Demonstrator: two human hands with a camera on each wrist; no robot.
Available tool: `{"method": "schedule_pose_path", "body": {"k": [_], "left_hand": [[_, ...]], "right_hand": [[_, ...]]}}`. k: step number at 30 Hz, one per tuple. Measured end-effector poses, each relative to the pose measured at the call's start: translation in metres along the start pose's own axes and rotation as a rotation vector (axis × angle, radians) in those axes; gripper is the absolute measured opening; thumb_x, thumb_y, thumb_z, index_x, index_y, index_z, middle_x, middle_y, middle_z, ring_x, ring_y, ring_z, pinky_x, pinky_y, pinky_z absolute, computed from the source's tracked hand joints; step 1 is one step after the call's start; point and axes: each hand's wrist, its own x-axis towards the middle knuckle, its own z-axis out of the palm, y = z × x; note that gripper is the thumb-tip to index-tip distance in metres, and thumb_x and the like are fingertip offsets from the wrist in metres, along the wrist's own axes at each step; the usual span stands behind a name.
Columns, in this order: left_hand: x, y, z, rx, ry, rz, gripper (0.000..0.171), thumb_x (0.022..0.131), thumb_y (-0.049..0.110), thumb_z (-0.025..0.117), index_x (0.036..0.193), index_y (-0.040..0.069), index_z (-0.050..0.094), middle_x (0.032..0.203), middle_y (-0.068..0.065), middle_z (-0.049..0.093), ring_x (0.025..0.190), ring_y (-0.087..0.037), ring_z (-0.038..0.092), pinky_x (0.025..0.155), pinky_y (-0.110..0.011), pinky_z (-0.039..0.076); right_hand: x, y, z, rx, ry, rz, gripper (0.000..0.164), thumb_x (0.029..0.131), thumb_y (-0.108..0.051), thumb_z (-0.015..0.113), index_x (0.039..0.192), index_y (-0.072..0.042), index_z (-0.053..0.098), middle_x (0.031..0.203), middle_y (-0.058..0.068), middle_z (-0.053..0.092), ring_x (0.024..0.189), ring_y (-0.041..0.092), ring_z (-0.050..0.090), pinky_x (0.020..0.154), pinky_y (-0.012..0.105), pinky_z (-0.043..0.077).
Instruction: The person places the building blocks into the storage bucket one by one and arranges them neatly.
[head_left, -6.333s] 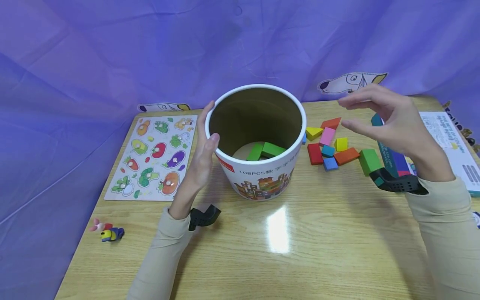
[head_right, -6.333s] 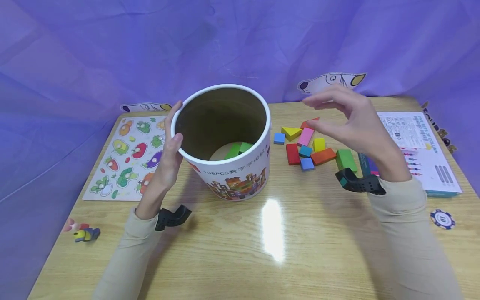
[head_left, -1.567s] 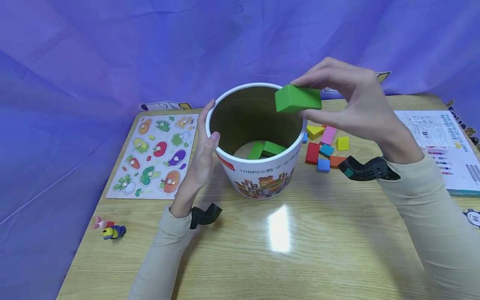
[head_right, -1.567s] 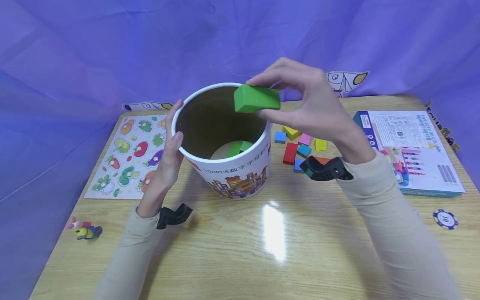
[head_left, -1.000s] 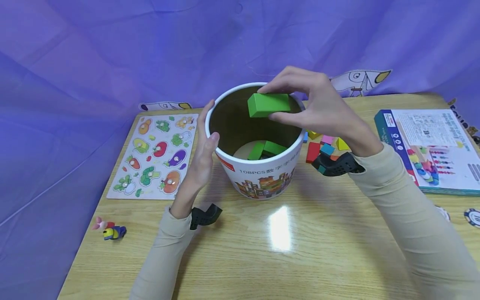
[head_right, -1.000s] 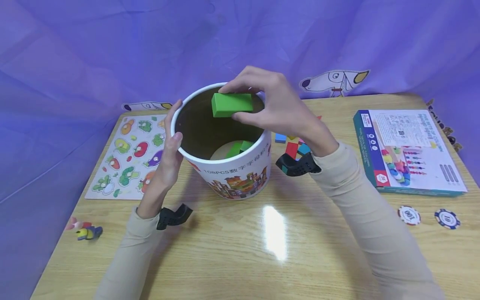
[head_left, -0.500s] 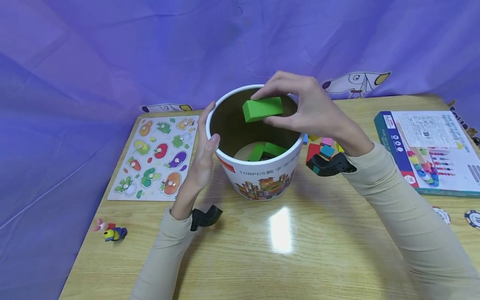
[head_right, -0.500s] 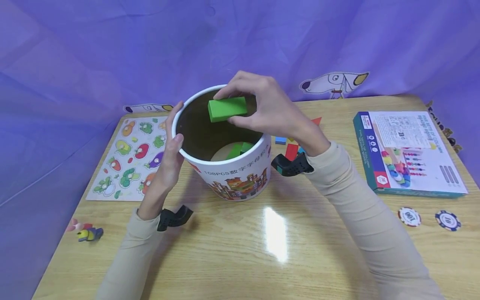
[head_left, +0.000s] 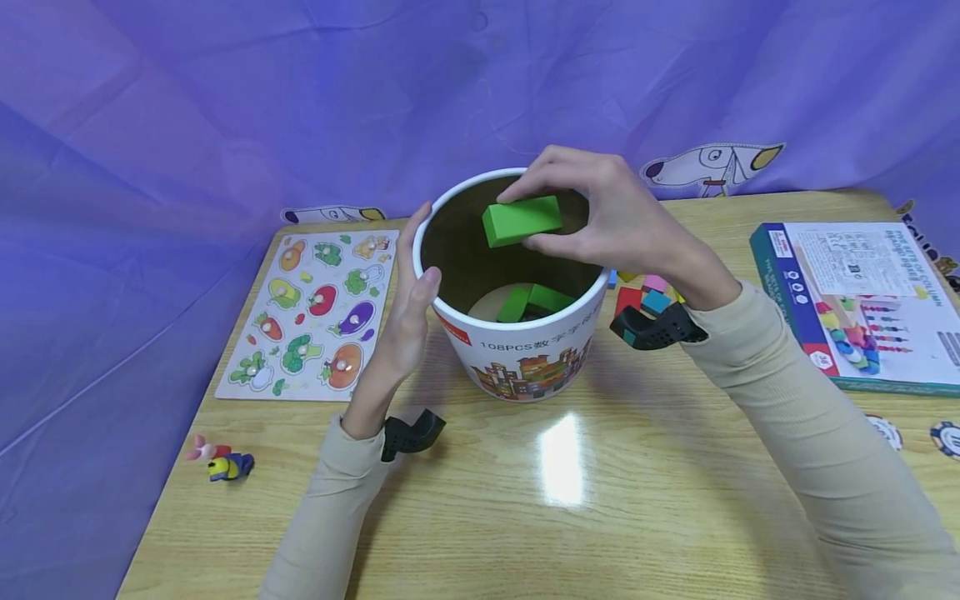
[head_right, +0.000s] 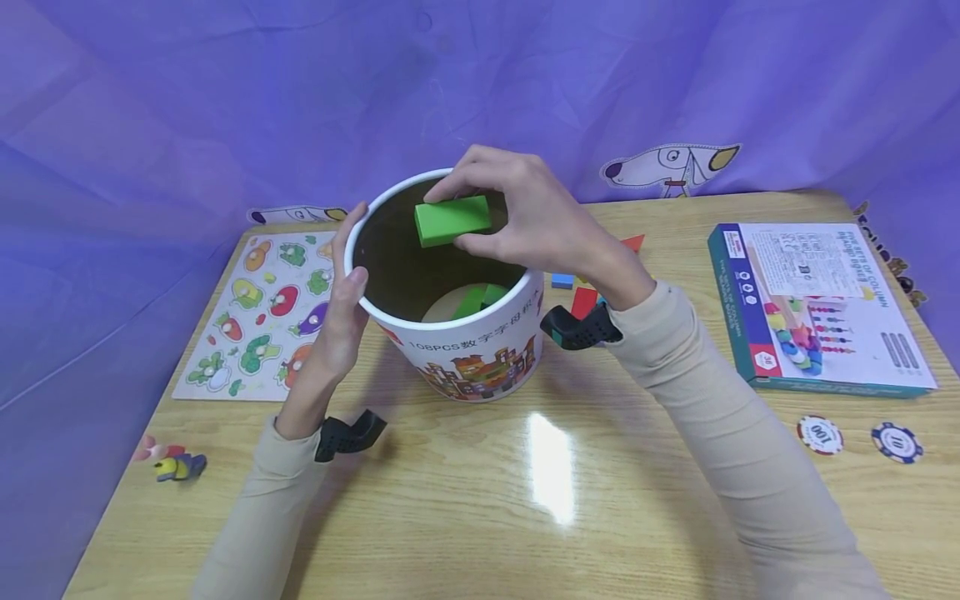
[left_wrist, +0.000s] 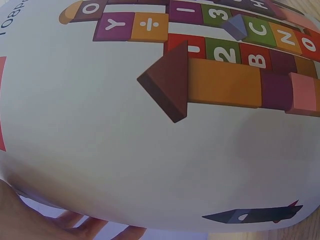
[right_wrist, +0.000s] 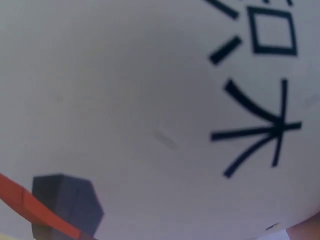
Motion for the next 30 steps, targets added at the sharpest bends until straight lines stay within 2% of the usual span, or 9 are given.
{"method": "schedule_pose_path", "body": {"k": [8, 12, 19, 23, 25, 30], "left_hand": [[0.0, 0.0, 0.0, -0.004, -0.004, 0.004, 0.091, 0.085, 0.073, 0.045, 0.155, 0.025, 0.012, 0.157, 0.004, 0.016, 0.142, -0.021, 0.028, 0.111, -0.063, 0.029], [0.0, 0.001, 0.0, 0.0, -0.003, 0.005, 0.092, 0.085, 0.074, 0.045, 0.155, 0.024, 0.012, 0.157, 0.003, 0.016, 0.142, -0.021, 0.027, 0.112, -0.062, 0.028], [0.001, 0.002, 0.002, 0.005, 0.0, 0.012, 0.093, 0.084, 0.075, 0.045, 0.155, 0.024, 0.013, 0.156, 0.003, 0.019, 0.142, -0.019, 0.027, 0.114, -0.058, 0.026], [0.003, 0.001, 0.003, 0.003, -0.003, 0.023, 0.091, 0.085, 0.073, 0.045, 0.155, 0.024, 0.013, 0.157, 0.004, 0.019, 0.142, -0.019, 0.027, 0.113, -0.059, 0.028], [0.004, 0.0, 0.003, 0.004, -0.002, 0.025, 0.091, 0.085, 0.073, 0.045, 0.155, 0.024, 0.014, 0.157, 0.005, 0.018, 0.142, -0.019, 0.027, 0.113, -0.06, 0.029], [0.004, -0.001, 0.001, 0.005, -0.004, 0.03, 0.089, 0.086, 0.072, 0.045, 0.155, 0.025, 0.014, 0.157, 0.004, 0.019, 0.142, -0.022, 0.028, 0.11, -0.063, 0.03]], "right_hand": [[0.002, 0.0, 0.002, 0.008, -0.012, 0.005, 0.037, 0.076, -0.004, 0.081, 0.111, -0.016, 0.074, 0.1, -0.001, 0.066, 0.093, 0.009, 0.056, 0.083, 0.02, 0.045], [0.003, 0.0, 0.001, 0.02, -0.015, -0.002, 0.035, 0.078, -0.002, 0.079, 0.11, -0.013, 0.074, 0.099, -0.001, 0.069, 0.095, 0.009, 0.061, 0.087, 0.02, 0.047], [-0.003, -0.004, -0.016, 0.027, 0.037, -0.002, 0.033, 0.077, 0.001, 0.078, 0.108, -0.008, 0.073, 0.102, 0.002, 0.07, 0.097, 0.009, 0.064, 0.088, 0.022, 0.05], [-0.018, -0.007, -0.037, -0.023, 0.083, 0.021, 0.035, 0.077, 0.005, 0.078, 0.11, -0.005, 0.072, 0.105, 0.003, 0.069, 0.1, 0.007, 0.061, 0.088, 0.02, 0.048], [-0.03, -0.005, -0.048, -0.03, 0.114, 0.035, 0.036, 0.075, 0.011, 0.076, 0.109, -0.001, 0.072, 0.105, 0.004, 0.069, 0.1, 0.01, 0.062, 0.088, 0.019, 0.048], [-0.07, 0.012, -0.067, -0.03, 0.164, 0.144, 0.035, 0.077, 0.015, 0.072, 0.11, 0.003, 0.07, 0.108, 0.007, 0.069, 0.099, 0.015, 0.065, 0.094, 0.019, 0.048]]}}
